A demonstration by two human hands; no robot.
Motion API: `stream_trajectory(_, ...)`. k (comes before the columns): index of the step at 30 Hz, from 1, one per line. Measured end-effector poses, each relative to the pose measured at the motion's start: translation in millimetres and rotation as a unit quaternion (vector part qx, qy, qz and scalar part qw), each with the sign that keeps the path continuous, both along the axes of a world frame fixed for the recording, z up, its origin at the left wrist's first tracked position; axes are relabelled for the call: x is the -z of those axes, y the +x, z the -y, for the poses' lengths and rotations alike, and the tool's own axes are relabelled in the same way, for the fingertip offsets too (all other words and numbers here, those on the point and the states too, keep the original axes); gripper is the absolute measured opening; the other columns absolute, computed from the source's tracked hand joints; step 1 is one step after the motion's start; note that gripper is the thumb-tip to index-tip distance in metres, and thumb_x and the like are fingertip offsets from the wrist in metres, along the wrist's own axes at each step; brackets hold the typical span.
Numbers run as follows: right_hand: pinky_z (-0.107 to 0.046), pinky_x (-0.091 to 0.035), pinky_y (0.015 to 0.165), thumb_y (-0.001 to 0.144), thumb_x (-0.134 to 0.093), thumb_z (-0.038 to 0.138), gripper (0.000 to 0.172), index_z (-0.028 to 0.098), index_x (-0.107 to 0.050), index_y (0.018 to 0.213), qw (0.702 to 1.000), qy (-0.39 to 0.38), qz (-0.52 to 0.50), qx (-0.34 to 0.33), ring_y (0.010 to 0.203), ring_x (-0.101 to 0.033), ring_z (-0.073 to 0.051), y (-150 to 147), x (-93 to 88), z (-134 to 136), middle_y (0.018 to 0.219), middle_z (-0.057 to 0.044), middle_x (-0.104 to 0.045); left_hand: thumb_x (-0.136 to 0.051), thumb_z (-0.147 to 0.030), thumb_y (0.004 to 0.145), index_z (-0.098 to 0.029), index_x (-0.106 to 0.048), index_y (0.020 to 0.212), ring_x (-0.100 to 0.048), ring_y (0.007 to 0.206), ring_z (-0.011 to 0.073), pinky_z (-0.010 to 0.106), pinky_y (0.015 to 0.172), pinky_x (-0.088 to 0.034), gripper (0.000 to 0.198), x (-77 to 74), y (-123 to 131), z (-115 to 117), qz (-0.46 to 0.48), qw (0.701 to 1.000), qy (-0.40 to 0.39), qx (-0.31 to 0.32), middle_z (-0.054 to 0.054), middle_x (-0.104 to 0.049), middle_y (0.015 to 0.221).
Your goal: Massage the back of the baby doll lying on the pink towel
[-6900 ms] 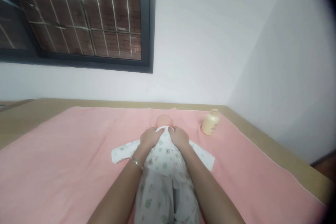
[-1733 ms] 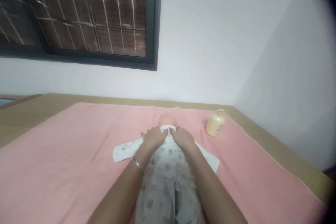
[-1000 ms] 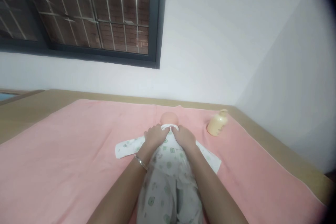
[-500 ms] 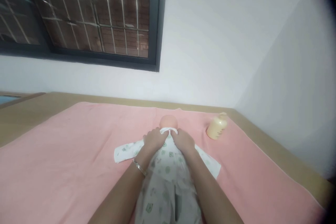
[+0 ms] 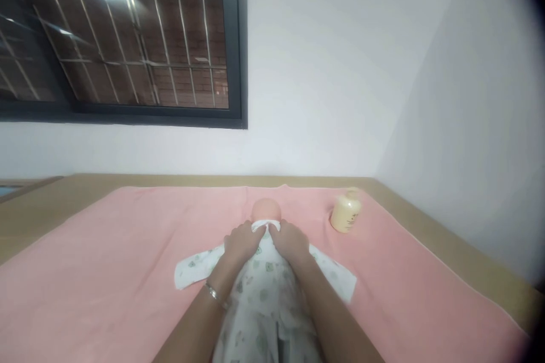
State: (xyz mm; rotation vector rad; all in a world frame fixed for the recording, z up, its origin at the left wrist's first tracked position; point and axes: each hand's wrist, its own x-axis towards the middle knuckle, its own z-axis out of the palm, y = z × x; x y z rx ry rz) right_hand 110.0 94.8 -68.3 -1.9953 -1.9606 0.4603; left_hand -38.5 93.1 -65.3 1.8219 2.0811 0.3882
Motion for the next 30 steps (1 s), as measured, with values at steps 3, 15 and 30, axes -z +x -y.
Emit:
stream_trajectory(3, -0.04, -0.045, 0.079, 0.091, -0.027, 0.056, 0.055, 0.015, -0.062, 0.107, 1.0, 0.0, 0.003, 0.004, 0.096, -0.062, -0.031, -1.2, -0.4, 0.1, 0.103, -0.016, -0.067, -0.03, -0.066, 0.083, -0.021, -0.057, 0.099, -0.058, 0.105, 0.0318, 0.041, 0.084, -0.041, 0.054, 0.6, -1.1, -0.8, 0.0, 1.0, 0.0, 0.003, 0.012, -0.066, 0.111)
stream_trajectory(15, -0.04, -0.045, 0.08, 0.092, -0.026, 0.057, 0.056, 0.016, -0.061, 0.108, 1.0, -0.007, 0.005, 0.002, 0.096, -0.062, -0.03, -1.6, 0.1, -1.8, 0.104, -0.015, -0.067, -0.031, -0.066, 0.082, -0.022, -0.057, 0.097, -0.059, 0.107, 0.0334, 0.043, 0.085, -0.042, 0.054, 0.4, -0.6, 0.2, 0.004, 1.0, 0.0, -0.002, 0.012, -0.066, 0.113)
stream_trajectory(30, -0.041, -0.043, 0.08, 0.092, -0.028, 0.053, 0.054, 0.014, -0.062, 0.108, 1.0, 0.018, 0.008, 0.009, 0.098, -0.061, -0.031, -4.2, 2.3, -0.1, 0.104, -0.017, -0.067, -0.029, -0.064, 0.083, -0.022, -0.056, 0.098, -0.058, 0.105, 0.0316, 0.043, 0.085, -0.04, 0.052, -1.1, -1.1, -0.6, 0.011, 1.0, -0.007, 0.007, 0.01, -0.066, 0.111)
